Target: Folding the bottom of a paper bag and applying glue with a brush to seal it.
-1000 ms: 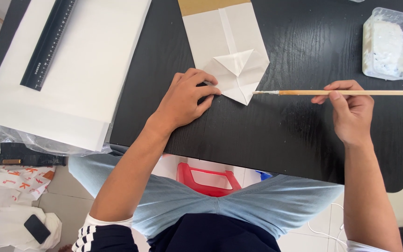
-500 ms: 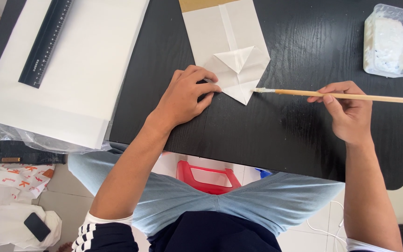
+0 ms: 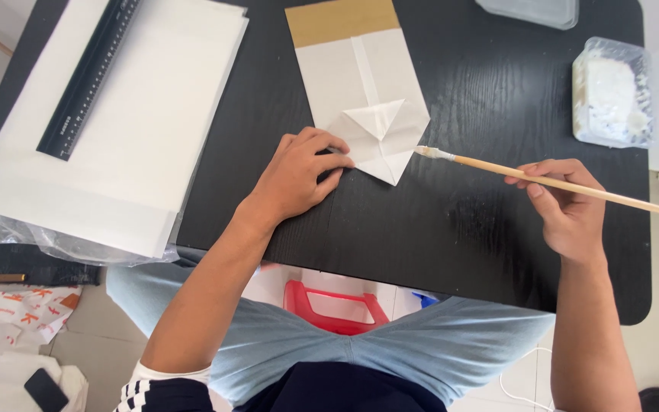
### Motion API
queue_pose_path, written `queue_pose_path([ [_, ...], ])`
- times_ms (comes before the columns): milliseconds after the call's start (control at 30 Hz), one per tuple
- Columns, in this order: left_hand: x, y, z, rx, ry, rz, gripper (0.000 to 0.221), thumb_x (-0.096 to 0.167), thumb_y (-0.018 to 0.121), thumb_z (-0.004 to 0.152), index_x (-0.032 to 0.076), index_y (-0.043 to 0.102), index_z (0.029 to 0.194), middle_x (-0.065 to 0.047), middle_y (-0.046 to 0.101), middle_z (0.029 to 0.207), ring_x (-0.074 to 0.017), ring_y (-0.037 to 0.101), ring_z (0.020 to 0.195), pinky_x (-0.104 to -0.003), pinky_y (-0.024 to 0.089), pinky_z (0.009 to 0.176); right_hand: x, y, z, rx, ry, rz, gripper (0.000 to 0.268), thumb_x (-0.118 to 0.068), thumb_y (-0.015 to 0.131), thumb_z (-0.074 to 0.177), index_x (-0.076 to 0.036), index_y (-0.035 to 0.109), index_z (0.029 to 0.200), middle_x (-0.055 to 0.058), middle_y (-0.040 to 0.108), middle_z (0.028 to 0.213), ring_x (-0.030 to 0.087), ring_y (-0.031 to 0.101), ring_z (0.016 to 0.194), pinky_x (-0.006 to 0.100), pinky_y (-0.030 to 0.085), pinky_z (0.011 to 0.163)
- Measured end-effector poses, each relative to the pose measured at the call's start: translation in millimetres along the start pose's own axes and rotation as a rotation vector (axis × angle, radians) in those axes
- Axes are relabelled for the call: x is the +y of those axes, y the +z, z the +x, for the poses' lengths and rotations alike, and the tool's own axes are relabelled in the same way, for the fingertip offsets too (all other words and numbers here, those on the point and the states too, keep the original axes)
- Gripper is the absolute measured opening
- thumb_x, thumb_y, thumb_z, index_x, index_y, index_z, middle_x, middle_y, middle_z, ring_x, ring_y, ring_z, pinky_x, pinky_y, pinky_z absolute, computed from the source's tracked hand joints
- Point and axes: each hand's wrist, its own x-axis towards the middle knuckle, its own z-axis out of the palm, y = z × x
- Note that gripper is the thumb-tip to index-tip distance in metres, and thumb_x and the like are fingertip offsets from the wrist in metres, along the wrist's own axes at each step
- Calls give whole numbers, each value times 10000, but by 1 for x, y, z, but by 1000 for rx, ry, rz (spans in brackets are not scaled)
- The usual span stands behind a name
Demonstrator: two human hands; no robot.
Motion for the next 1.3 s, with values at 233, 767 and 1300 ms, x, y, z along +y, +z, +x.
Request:
queue_pose_path([
  [233,-3,2,3,-14,27,84,173,166,647,966,185,782,1073,45,699,1138,-190,602,1130,-408,391,857,1,2,6,172,3,21,89,-56,618,1105,-18,570,1169,144,667,1015,242,733,991,303,636,930],
  [767,-2,9,69,154,348,179,172,40,702,879,198,718,943,-12,618,1283,-296,529,1214,-501,431,819,49,-7,2,377,-39,139,106,-114,542,1126,-53,620,1162,94,640,1079,228,672,903,305,560,870],
  [1300,-5,8,52,79,142,105,262,13,662,868,212,792,980,-17,581,1359,-300,459,1270,-532,370,875,8,12,-2,287,-6,-44,79,-18,579,1148,22,559,1213,173,644,1018,244,702,953,331,610,923],
])
